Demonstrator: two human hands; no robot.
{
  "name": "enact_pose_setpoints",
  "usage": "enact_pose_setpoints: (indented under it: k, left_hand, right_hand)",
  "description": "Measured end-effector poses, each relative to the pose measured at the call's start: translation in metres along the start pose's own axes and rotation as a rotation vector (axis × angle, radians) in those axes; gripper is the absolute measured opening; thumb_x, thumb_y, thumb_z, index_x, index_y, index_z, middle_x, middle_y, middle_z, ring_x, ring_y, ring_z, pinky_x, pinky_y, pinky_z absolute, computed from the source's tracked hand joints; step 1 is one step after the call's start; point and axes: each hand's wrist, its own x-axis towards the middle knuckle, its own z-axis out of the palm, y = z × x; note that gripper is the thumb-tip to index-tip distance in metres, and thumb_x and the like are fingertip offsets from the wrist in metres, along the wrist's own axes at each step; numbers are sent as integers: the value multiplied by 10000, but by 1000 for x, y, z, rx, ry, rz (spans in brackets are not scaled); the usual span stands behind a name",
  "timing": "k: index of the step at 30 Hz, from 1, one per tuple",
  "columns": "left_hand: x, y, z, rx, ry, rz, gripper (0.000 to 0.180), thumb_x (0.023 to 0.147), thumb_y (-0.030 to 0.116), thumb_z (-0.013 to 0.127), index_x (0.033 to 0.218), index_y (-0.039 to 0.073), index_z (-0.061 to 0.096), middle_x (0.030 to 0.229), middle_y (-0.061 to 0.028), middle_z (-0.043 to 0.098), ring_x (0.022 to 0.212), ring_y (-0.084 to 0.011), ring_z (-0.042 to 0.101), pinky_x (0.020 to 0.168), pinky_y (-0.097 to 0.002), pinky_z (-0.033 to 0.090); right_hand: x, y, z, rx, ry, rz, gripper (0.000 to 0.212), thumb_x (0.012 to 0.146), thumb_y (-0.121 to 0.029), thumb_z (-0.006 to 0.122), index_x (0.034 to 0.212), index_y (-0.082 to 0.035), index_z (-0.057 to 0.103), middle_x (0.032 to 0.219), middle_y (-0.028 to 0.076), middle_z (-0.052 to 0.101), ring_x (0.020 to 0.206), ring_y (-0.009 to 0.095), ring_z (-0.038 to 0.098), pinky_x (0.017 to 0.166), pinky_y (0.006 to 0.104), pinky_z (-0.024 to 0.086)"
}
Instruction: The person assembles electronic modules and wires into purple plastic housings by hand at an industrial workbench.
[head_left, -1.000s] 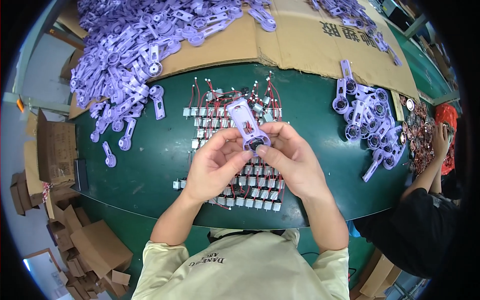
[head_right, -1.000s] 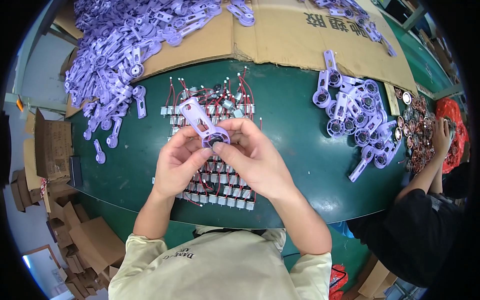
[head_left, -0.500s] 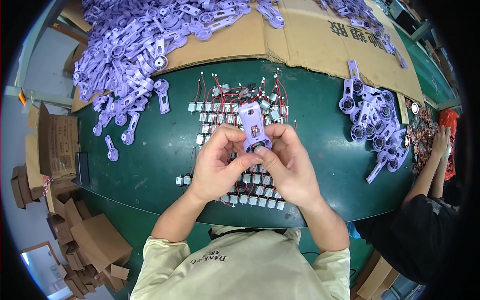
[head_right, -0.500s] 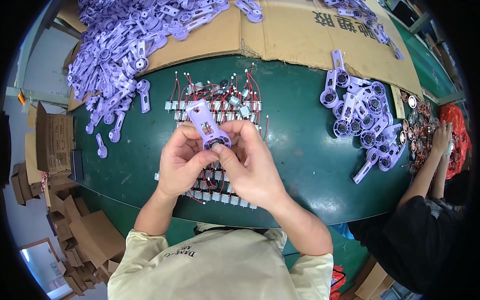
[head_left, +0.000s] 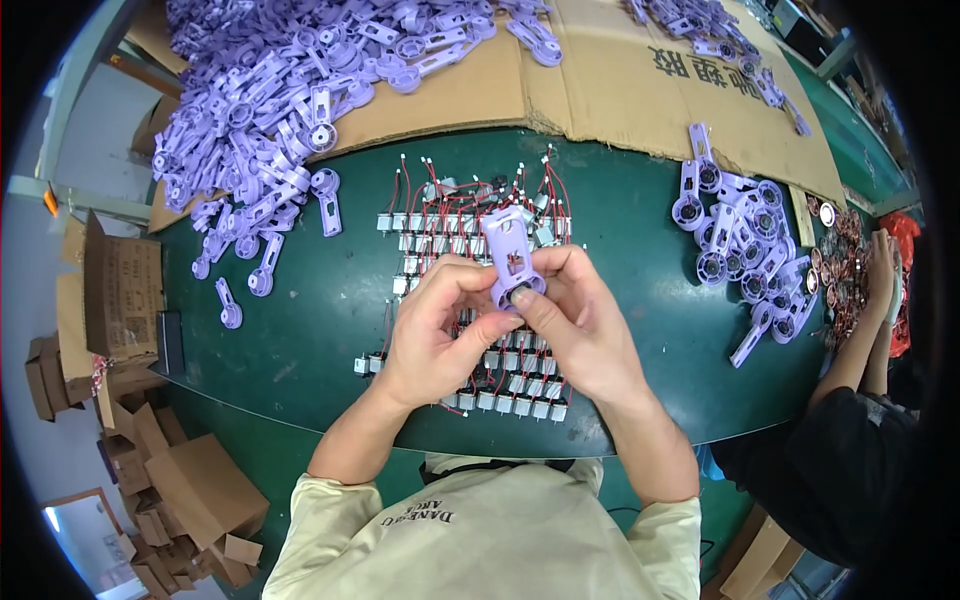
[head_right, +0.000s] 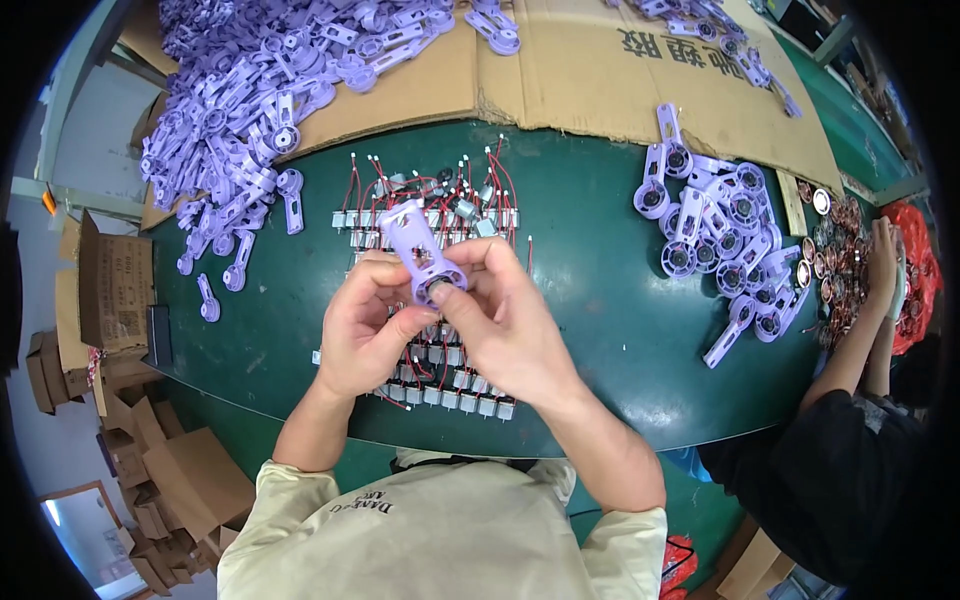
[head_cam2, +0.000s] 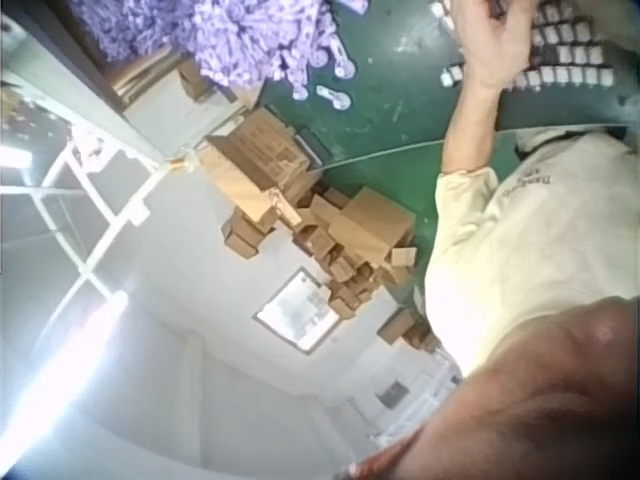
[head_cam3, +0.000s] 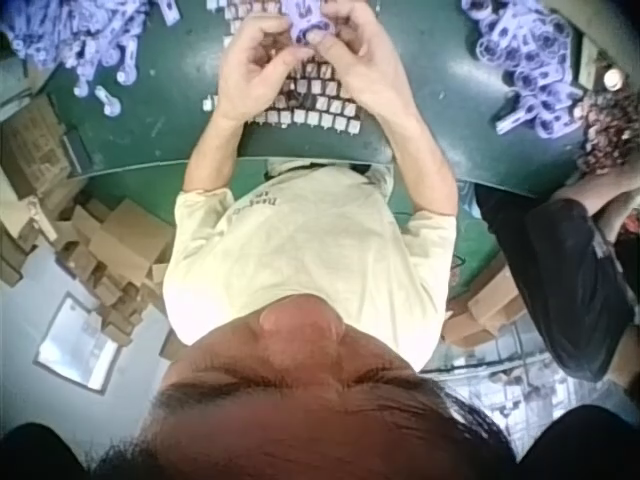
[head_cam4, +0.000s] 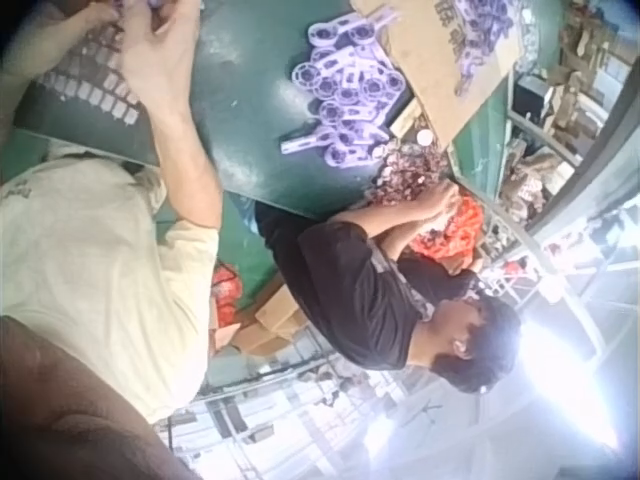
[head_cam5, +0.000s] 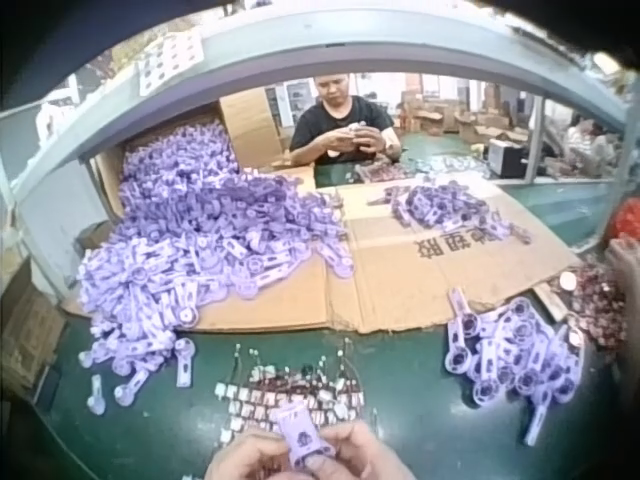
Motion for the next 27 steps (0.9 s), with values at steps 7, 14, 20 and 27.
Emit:
enact_pose_setpoints:
  k: [7, 14, 20, 27]
  left_hand:
    - [36, -22, -98, 908, 589, -95, 219, 866, 125, 674, 1053, 15, 638, 922, -87, 595, 741, -168, 572, 676, -293, 489]
    - [28, -35, -135, 1106, 531, -372, 247, 824, 194, 717, 960, 5, 636, 924, -159, 631, 841, -328, 630, 744, -414, 498]
    - [27, -35, -125, 1025, 517, -461, 333, 797, 233, 748, 1035, 29, 637, 1032, -189, 586, 980, -375, 590, 836, -439, 476]
    - [26, -27, -121, 1171, 670, -247, 320, 879, 84, 617, 1198, 66, 593, 1062, -181, 556, 951, -366, 592, 829, -432, 490]
  right_hand:
    - [4, -30, -90, -1094, 619, -211, 164, 874, -71, 642, 1016, 0, 601, 841, 133, 618, 707, 240, 612, 669, 354, 498]
    - [-3, -26, -47, -1204, 213, -45, 142, 849, -135, 666, 841, 6, 671, 802, 195, 632, 722, 368, 624, 668, 421, 490]
    - [-6, -24, -46, -1044, 10, 136, 125, 804, -58, 703, 878, 17, 636, 801, 149, 619, 670, 257, 626, 628, 351, 493]
    - [-3, -18, -58, -576, -31, 223, 119, 883, -49, 670, 941, 17, 589, 865, 25, 639, 754, 80, 583, 659, 227, 463]
